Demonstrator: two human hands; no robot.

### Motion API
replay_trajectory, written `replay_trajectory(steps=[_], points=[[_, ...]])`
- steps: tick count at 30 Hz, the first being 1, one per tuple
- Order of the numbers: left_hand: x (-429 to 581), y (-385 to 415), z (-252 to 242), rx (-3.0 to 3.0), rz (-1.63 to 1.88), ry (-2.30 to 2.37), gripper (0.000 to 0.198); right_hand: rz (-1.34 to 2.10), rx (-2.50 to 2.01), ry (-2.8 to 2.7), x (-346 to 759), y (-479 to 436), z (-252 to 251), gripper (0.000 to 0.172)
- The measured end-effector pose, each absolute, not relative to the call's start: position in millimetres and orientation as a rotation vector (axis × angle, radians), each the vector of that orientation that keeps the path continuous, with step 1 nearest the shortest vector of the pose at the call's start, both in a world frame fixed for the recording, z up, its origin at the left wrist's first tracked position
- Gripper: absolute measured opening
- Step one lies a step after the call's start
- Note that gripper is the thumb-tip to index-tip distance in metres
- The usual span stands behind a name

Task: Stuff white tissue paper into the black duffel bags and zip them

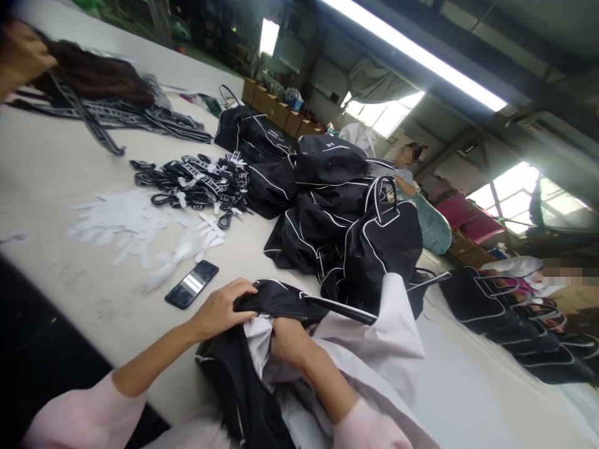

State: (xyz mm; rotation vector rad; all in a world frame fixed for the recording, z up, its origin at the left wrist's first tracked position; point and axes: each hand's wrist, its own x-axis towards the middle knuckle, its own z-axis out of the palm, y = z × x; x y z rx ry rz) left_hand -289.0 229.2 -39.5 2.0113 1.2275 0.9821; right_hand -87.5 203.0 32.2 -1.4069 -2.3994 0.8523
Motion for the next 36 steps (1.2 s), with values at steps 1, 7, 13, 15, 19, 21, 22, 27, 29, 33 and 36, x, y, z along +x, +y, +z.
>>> replay_trajectory(steps=[1,7,13,15,19,21,22,27,29,33,36], points=[[-295,223,-50,1.907,1.024,1.187,0.036,0.935,-1.429,-2.392,-81,190,39,0.043],[-292,174,-106,1.162,1.236,1.254,0.045,1.026,-1.597,-2.075,-73,152,36,0.040],[-273,169,-105,0.883,1.446,1.380,0.041,0.983,-1.468,-2.274,-107,186,-21,0.024],[-270,175,-102,0.932,1.510,1.429,0.037,0.997,-1.505,-2.359,-117,201,-38,0.026],[-273,185,-88,1.112,1.563,1.472,0.029,1.060,-1.502,-2.386,-119,223,-49,0.028],[-280,187,-75,1.257,1.553,1.426,0.023,1.172,-1.517,-2.305,-112,225,-43,0.023],[-284,187,-67,1.403,1.536,1.357,0.021,1.268,-1.525,-2.231,-108,224,-38,0.021],[-308,184,-35,2.173,1.210,0.743,0.012,1.724,-1.495,-1.948,-91,208,-3,0.016],[-311,183,-25,2.258,1.051,0.588,0.016,1.673,-1.528,-2.007,-87,205,10,0.016],[-301,186,-8,2.484,0.712,0.536,0.016,1.385,-1.555,-2.106,-79,205,19,0.024],[-294,194,2,2.583,0.569,0.592,0.007,1.453,-1.384,-2.048,-78,201,14,0.039]])
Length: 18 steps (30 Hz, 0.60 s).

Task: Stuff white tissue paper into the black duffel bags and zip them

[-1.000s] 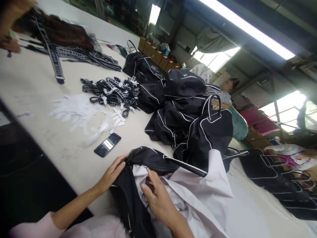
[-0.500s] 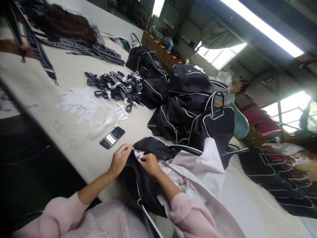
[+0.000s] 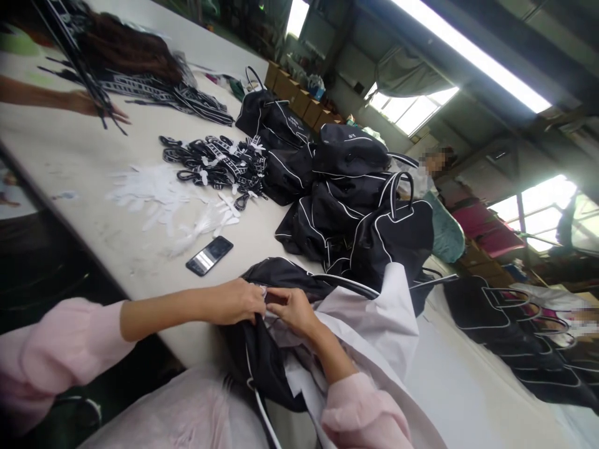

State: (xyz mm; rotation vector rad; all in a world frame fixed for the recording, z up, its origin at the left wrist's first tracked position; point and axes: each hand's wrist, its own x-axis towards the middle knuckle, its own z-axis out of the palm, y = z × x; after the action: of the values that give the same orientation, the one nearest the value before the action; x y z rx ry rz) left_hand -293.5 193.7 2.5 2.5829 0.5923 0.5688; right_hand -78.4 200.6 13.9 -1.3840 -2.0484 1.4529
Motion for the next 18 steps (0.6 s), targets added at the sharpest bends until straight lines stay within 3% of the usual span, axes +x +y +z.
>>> replay_trajectory(steps=[5,11,18], points=[[-288,210,12,2.355,0.560,0.637,0.007,1.768,-1.110,-2.016,-83,184,4,0.042],[-275,225,-2,2.164,0.598,0.554,0.007,1.763,-1.026,-2.113,-76,179,8,0.051],[-290,207,-8,2.234,0.696,0.657,0.003,1.848,-1.182,-1.820,-83,171,5,0.035]])
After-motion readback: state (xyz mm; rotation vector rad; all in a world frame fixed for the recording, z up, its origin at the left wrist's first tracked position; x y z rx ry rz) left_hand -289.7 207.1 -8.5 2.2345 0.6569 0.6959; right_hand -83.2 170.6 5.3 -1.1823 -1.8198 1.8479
